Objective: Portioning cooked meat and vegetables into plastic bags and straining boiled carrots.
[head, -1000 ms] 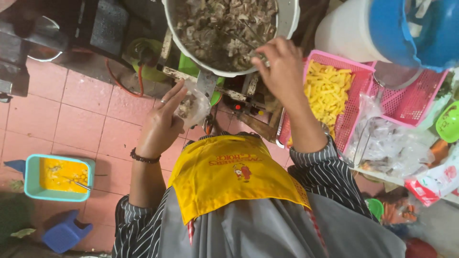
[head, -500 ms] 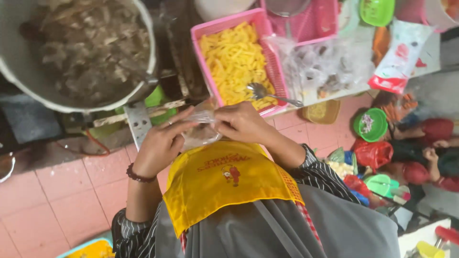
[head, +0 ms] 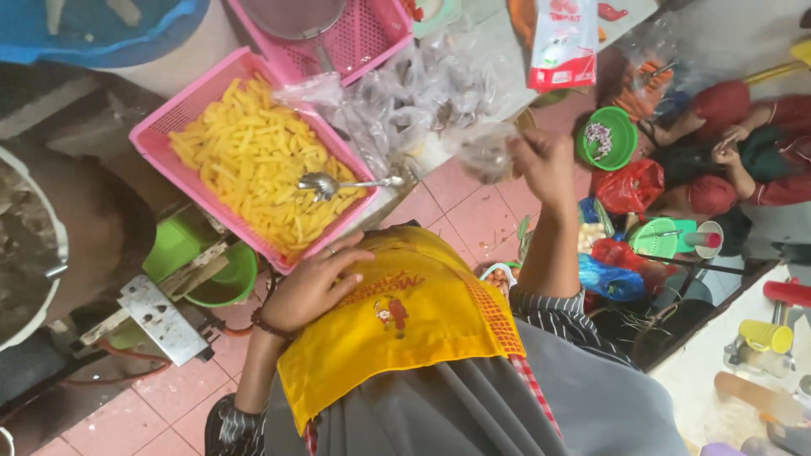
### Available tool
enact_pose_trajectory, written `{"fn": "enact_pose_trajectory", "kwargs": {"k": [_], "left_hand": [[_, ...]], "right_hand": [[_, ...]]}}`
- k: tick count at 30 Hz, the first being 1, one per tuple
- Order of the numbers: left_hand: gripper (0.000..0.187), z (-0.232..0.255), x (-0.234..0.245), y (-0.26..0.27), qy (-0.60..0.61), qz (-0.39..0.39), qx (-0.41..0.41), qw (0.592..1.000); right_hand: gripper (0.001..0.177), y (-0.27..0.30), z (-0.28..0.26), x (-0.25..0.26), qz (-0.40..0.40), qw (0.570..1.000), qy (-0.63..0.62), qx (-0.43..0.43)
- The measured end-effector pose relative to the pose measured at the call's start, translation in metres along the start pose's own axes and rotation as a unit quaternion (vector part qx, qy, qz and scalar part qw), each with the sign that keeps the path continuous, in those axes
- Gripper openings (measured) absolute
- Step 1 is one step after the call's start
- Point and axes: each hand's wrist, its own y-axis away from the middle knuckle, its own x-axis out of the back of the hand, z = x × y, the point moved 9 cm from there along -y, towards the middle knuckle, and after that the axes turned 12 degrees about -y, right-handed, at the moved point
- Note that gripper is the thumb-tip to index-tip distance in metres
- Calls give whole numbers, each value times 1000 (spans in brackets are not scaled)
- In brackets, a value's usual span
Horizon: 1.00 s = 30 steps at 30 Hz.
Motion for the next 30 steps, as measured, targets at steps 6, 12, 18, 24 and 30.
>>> {"fn": "enact_pose_trajectory", "kwargs": {"k": [6, 12, 18, 24, 30], "left_hand": [[35, 11, -18, -26, 18, 82, 66, 994], [36, 18, -36, -35, 64, 84, 162, 981], [38, 19, -50, -35, 24, 93, 180, 979], [38, 21, -48, -38, 56, 99, 219, 969], [58, 53, -51, -68, 171, -1, 16, 985]], "right_hand": [[22, -99, 46, 93, 153, 979, -125, 58], [19, -205, 125, 62, 162, 975, -81, 127], [17, -220, 216, -30, 23, 998, -52, 30], [14, -149, 150, -15, 81, 983, -157, 48], [10, -37, 162, -119, -278, 936, -216, 22]]}}
